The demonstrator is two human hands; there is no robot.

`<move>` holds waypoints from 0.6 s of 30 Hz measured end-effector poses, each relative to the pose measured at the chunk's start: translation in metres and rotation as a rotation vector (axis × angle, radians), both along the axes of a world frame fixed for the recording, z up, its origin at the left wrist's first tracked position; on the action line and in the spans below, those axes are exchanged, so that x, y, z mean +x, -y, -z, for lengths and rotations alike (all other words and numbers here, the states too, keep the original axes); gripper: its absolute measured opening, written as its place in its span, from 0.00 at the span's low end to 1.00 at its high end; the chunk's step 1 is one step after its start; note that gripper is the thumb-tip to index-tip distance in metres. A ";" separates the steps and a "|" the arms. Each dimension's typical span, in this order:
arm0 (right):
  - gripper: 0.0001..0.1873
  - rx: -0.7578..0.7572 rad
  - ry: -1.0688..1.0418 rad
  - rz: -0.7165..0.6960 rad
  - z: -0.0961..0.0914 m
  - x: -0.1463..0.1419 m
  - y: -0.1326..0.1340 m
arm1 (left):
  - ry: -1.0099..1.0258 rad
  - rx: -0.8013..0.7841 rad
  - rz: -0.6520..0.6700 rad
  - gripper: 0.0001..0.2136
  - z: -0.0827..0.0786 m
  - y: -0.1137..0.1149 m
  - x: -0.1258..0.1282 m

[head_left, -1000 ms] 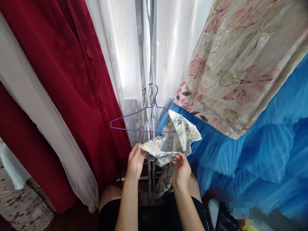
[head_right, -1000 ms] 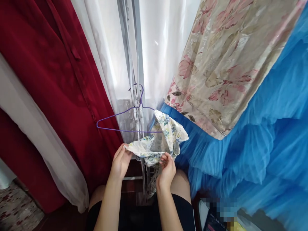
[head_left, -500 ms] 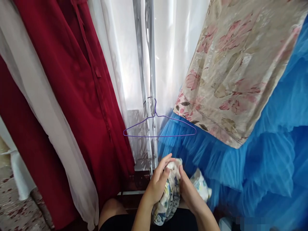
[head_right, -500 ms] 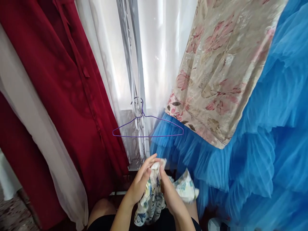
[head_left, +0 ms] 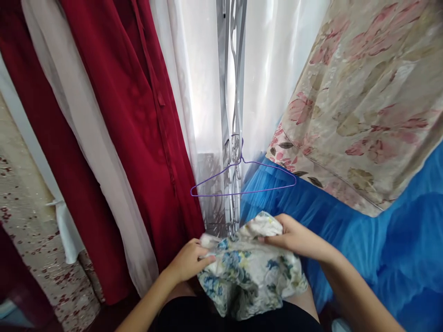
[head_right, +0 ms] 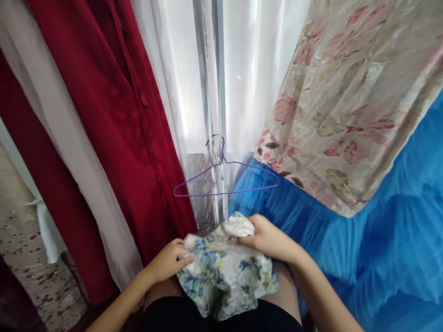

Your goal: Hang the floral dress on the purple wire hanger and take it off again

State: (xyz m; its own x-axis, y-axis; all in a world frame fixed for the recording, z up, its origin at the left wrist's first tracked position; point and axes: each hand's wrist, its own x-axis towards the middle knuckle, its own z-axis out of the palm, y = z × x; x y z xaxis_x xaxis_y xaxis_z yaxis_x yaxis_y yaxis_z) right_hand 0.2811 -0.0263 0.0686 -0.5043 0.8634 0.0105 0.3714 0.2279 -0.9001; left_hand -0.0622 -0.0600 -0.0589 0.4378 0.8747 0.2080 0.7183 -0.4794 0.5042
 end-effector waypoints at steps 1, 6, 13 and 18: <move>0.16 0.061 0.026 0.000 -0.007 0.002 -0.015 | -0.038 0.044 -0.005 0.24 -0.009 -0.005 -0.016; 0.16 0.431 0.109 0.123 -0.018 -0.008 -0.085 | -0.150 0.260 -0.106 0.17 -0.065 -0.038 -0.064; 0.15 0.579 0.298 0.239 0.011 -0.032 -0.110 | -0.309 0.351 -0.263 0.13 -0.135 -0.097 -0.082; 0.14 0.621 0.420 0.382 0.012 -0.026 -0.098 | -0.414 0.445 -0.127 0.12 -0.170 -0.086 -0.063</move>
